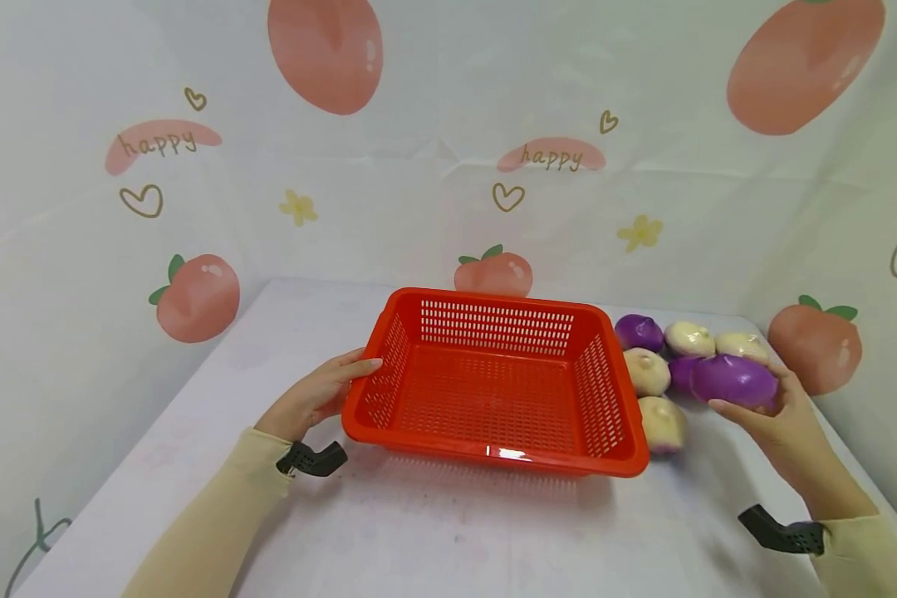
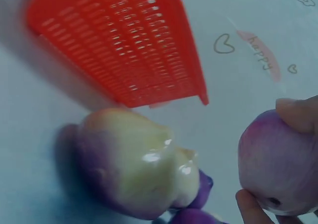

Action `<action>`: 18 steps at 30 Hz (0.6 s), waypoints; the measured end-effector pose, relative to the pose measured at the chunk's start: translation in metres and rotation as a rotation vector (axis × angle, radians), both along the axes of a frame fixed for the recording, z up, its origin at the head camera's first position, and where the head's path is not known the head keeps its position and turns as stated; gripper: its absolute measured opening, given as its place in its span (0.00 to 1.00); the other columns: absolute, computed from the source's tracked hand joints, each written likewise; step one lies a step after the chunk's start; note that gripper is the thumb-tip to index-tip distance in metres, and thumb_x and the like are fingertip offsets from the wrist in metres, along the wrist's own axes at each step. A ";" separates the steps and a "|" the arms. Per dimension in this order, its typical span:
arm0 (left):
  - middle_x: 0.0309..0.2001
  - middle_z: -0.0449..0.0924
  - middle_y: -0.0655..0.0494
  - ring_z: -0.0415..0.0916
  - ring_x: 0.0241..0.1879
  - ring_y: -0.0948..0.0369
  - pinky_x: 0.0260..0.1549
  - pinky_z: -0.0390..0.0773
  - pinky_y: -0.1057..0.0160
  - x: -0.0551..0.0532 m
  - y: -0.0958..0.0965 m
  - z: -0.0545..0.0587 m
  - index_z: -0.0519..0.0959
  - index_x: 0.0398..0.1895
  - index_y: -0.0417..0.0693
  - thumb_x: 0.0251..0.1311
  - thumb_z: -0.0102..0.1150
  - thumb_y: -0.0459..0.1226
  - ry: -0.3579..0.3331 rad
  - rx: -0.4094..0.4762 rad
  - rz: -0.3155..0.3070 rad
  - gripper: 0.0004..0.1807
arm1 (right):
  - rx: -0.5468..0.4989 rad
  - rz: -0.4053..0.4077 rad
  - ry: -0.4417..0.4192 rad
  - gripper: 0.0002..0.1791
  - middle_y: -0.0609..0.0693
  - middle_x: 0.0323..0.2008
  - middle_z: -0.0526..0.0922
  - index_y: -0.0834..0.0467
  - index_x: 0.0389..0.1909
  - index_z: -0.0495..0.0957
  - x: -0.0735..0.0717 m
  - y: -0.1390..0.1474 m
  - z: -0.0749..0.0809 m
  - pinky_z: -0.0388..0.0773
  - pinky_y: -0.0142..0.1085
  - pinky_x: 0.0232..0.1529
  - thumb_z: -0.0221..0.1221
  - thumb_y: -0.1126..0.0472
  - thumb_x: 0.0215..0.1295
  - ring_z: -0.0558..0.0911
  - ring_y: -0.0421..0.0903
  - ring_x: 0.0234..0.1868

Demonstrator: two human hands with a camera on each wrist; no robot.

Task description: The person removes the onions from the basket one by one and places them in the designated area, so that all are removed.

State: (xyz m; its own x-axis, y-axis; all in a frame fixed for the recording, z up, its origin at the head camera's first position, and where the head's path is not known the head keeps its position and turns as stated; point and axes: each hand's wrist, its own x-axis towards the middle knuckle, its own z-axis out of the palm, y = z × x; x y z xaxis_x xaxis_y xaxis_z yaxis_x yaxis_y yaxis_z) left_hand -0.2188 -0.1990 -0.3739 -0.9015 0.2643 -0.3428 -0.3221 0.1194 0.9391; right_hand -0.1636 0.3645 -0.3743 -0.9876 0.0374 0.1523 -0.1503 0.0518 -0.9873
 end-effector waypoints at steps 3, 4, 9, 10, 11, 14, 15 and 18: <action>0.57 0.75 0.47 0.78 0.47 0.56 0.48 0.82 0.52 0.000 0.000 -0.001 0.59 0.73 0.49 0.68 0.54 0.48 -0.004 -0.010 0.008 0.34 | 0.129 -0.016 -0.078 0.39 0.35 0.52 0.58 0.42 0.63 0.49 0.004 0.002 -0.009 0.76 0.17 0.39 0.60 0.70 0.62 0.67 0.29 0.48; 0.58 0.74 0.46 0.78 0.47 0.56 0.48 0.82 0.52 0.000 0.000 -0.001 0.59 0.73 0.49 0.67 0.54 0.48 -0.002 -0.009 0.006 0.34 | 0.179 -0.025 -0.105 0.38 0.38 0.54 0.58 0.41 0.64 0.49 0.005 0.002 -0.011 0.76 0.17 0.39 0.61 0.68 0.63 0.66 0.31 0.48; 0.59 0.73 0.44 0.79 0.46 0.57 0.48 0.82 0.52 0.000 -0.001 -0.001 0.58 0.73 0.47 0.68 0.54 0.48 0.004 -0.004 -0.003 0.34 | 0.340 -0.042 -0.242 0.39 0.65 0.67 0.41 0.39 0.68 0.44 0.009 0.004 -0.017 0.74 0.17 0.37 0.59 0.58 0.66 0.59 0.53 0.58; 0.59 0.73 0.44 0.79 0.47 0.57 0.49 0.82 0.52 0.000 -0.001 0.000 0.57 0.73 0.47 0.68 0.53 0.48 0.006 -0.004 -0.007 0.34 | 0.371 -0.038 -0.263 0.41 0.68 0.68 0.36 0.41 0.69 0.41 0.009 0.004 -0.017 0.74 0.17 0.37 0.59 0.56 0.67 0.57 0.57 0.60; 0.60 0.73 0.43 0.79 0.47 0.57 0.49 0.82 0.52 0.000 -0.001 0.000 0.57 0.73 0.47 0.68 0.53 0.48 0.004 -0.006 -0.006 0.35 | 0.382 -0.034 -0.279 0.42 0.70 0.69 0.34 0.43 0.71 0.40 0.009 0.005 -0.017 0.73 0.17 0.36 0.58 0.55 0.67 0.55 0.63 0.61; 0.61 0.72 0.43 0.79 0.47 0.56 0.49 0.82 0.51 0.001 0.000 0.000 0.57 0.74 0.49 0.67 0.54 0.48 -0.006 -0.009 0.005 0.35 | 0.451 -0.023 -0.312 0.49 0.73 0.70 0.32 0.58 0.74 0.33 0.009 0.007 -0.015 0.71 0.17 0.34 0.58 0.52 0.67 0.50 0.72 0.63; 0.61 0.72 0.43 0.78 0.47 0.56 0.49 0.81 0.51 0.001 0.000 0.000 0.57 0.74 0.49 0.67 0.54 0.48 -0.007 -0.010 0.005 0.35 | 0.471 -0.018 -0.320 0.51 0.74 0.70 0.31 0.63 0.74 0.31 0.009 0.008 -0.015 0.70 0.17 0.33 0.58 0.52 0.67 0.50 0.73 0.64; 0.62 0.71 0.43 0.78 0.48 0.56 0.49 0.81 0.51 0.001 0.000 0.000 0.57 0.74 0.49 0.67 0.54 0.48 -0.007 -0.009 0.008 0.35 | 0.527 -0.014 -0.341 0.55 0.78 0.69 0.32 0.70 0.72 0.27 0.009 0.011 -0.014 0.68 0.17 0.32 0.58 0.50 0.67 0.51 0.75 0.63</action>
